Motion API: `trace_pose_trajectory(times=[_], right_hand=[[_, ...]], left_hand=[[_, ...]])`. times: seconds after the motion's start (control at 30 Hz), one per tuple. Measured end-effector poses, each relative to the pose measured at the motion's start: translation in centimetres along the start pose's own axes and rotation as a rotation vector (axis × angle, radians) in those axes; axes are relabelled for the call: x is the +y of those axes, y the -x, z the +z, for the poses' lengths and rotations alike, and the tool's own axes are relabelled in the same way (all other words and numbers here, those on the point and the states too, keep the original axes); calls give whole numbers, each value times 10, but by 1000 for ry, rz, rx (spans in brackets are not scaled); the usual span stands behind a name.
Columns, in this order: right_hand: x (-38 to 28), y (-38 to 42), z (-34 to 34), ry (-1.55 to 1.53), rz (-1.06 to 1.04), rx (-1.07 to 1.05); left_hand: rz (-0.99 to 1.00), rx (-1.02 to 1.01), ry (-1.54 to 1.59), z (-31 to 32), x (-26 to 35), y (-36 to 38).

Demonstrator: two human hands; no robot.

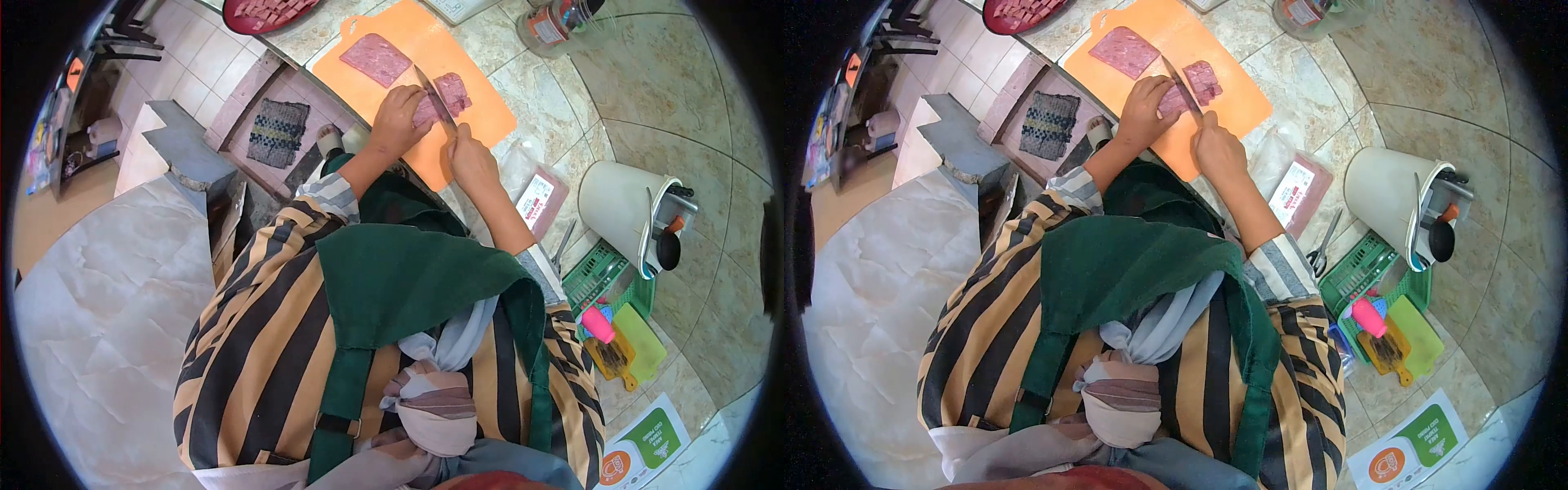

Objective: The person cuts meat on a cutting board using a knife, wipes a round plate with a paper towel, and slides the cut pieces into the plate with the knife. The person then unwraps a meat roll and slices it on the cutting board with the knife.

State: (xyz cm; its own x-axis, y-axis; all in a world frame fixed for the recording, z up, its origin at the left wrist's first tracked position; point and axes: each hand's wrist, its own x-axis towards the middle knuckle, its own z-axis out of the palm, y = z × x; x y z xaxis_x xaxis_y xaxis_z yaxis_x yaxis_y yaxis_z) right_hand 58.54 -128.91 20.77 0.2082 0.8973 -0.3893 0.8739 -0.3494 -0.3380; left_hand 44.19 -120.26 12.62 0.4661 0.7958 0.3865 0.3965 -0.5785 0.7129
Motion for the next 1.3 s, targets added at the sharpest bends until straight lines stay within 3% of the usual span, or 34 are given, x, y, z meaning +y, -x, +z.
trace_pose_trajectory(times=[0.47, 0.67, 0.83, 1.07, 1.3], right_hand=[[4, -19, 17, -3, -34, 30], [-2, -14, 22, 16, 71, -51], [-3, -33, 31, 4, 10, 16], [16, 20, 31, -24, 121, -73], [1, -20, 31, -29, -8, 41]], left_hand=[[36, 47, -4, 4, 3, -2], [20, 52, -7, 3, 2, 4], [5, 43, 29, 7, 1, 4], [-14, 52, 12, 8, 0, 4], [-3, 53, 4, 7, 0, 3]])
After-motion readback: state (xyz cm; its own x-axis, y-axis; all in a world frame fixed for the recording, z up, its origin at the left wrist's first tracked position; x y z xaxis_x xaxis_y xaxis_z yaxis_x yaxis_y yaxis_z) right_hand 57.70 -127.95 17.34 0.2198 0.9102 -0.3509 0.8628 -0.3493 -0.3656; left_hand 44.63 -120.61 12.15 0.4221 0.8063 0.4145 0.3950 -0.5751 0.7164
